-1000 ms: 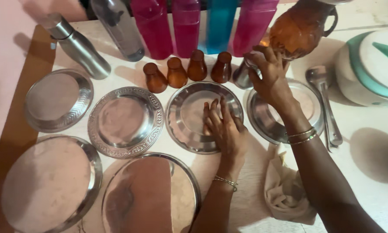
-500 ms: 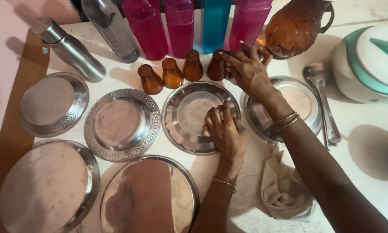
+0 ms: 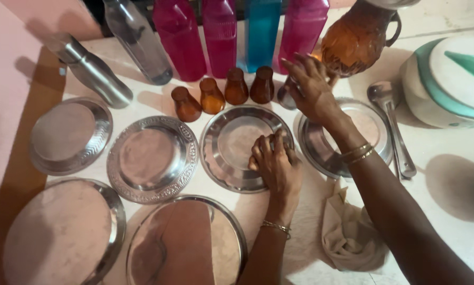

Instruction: The person wipes and arranges plates, bowls, and a spoon on a table by hand using a cloth.

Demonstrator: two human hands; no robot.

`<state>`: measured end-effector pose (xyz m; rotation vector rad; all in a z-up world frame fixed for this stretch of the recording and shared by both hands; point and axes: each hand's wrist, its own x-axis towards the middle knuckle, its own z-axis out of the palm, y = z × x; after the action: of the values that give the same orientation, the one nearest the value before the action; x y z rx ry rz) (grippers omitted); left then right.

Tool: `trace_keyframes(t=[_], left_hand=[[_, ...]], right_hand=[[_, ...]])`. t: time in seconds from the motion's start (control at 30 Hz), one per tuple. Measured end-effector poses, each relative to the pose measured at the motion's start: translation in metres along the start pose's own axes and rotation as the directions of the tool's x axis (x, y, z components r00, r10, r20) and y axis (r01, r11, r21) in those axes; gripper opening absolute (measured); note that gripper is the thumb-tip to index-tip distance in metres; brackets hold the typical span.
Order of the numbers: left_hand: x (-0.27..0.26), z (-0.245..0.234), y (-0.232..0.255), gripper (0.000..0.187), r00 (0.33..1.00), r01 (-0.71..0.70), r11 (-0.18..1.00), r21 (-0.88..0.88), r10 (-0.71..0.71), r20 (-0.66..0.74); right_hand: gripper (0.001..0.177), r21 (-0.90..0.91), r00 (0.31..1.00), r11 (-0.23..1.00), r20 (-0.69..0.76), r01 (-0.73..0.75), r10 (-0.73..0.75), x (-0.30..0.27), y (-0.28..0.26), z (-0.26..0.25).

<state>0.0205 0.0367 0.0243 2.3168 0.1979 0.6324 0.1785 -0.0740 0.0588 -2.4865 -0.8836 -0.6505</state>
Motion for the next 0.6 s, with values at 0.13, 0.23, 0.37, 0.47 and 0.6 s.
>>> trace_keyframes(t=[0.13,0.23,0.37,0.47,0.6], left_hand=[[0.000,-0.001,0.001,0.045,0.999,-0.009,1.000,-0.015,0.008,-0.051],[0.001,-0.002,0.004,0.039,0.997,-0.021,1.000,-0.021,0.019,-0.069],[0.001,-0.003,0.005,0.038,0.997,-0.017,1.000,-0.006,0.016,-0.075],[0.004,-0.005,0.006,0.038,0.996,-0.027,1.000,-0.010,0.026,-0.091],[0.002,-0.007,0.005,0.036,0.999,0.019,1.000,-0.024,-0.020,-0.049]], right_hand=[[0.062,-0.036,0.949,0.950,0.048,-0.310,0.311,-0.011,0.001,-0.002],[0.060,0.045,0.947,0.946,0.047,-0.320,0.318,-0.015,0.005,-0.002],[0.066,0.003,0.953,0.955,0.065,-0.295,0.294,-0.015,-0.002,-0.003],[0.075,-0.161,0.983,0.970,-0.054,-0.184,0.178,-0.005,-0.015,-0.009],[0.065,0.071,0.987,0.995,-0.136,-0.077,0.086,0.018,-0.042,-0.005]])
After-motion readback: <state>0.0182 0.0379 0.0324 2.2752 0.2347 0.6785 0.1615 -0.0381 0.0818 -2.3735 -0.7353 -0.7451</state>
